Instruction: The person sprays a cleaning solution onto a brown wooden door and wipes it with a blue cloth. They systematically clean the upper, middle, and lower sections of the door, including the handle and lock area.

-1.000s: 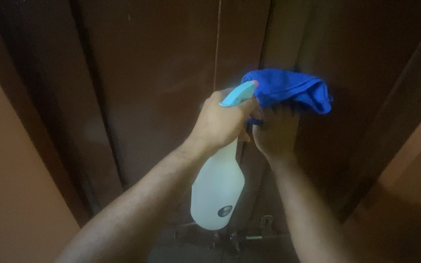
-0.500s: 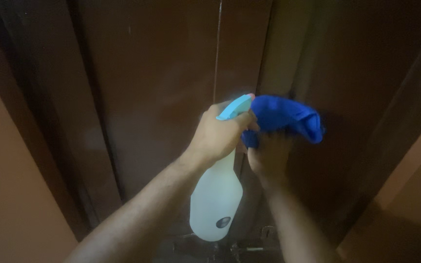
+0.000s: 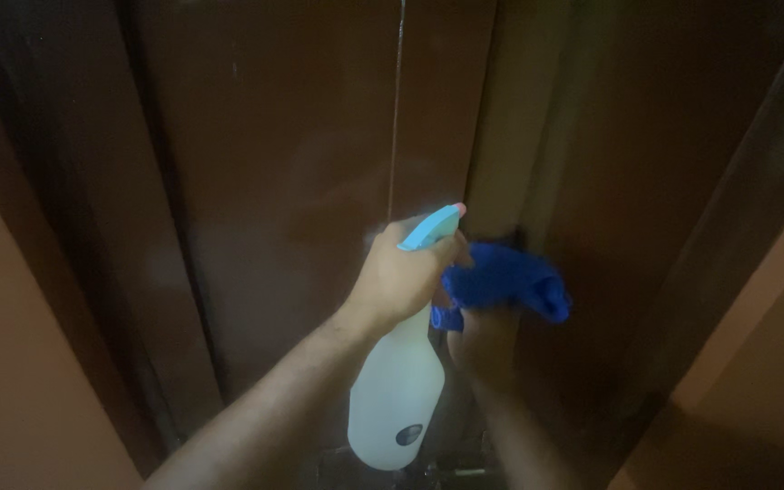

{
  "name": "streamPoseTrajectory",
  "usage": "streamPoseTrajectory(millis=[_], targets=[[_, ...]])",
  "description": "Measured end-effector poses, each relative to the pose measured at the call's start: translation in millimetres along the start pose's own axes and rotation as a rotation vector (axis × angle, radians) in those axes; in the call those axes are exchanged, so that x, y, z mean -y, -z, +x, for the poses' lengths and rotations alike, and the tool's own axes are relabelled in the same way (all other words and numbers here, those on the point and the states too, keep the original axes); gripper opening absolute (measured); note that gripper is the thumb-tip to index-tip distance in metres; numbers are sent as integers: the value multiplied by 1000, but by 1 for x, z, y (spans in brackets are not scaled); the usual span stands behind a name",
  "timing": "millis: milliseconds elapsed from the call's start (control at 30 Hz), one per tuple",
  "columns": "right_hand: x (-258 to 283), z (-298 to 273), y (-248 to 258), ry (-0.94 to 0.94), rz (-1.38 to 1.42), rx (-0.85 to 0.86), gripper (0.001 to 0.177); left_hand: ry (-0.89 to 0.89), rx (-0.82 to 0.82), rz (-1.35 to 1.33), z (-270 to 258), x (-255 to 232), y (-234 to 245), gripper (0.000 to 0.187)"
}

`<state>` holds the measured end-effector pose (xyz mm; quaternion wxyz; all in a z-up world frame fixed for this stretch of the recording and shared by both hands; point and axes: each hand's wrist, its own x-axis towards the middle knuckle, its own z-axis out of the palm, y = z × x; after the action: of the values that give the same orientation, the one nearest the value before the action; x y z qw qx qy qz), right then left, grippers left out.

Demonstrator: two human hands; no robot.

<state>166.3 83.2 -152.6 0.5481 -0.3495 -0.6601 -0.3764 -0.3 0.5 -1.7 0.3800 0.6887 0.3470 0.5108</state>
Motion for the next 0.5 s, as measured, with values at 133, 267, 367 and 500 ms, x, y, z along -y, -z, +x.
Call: streamPoseTrajectory(millis=[133, 267, 367, 500], targets=[[1, -22, -2, -7, -21, 47, 34, -76, -10, 185, -4, 6, -1, 32], [-2, -40, -5, -13, -35, 87, 34, 44, 26, 58, -11, 6, -3, 29], [-2, -52, -6, -12, -38, 111, 34, 56, 14, 63, -17, 7, -4, 28], [-3, -67, -6, -11, -50, 145, 34, 63, 27, 126, -21, 9, -4, 29]])
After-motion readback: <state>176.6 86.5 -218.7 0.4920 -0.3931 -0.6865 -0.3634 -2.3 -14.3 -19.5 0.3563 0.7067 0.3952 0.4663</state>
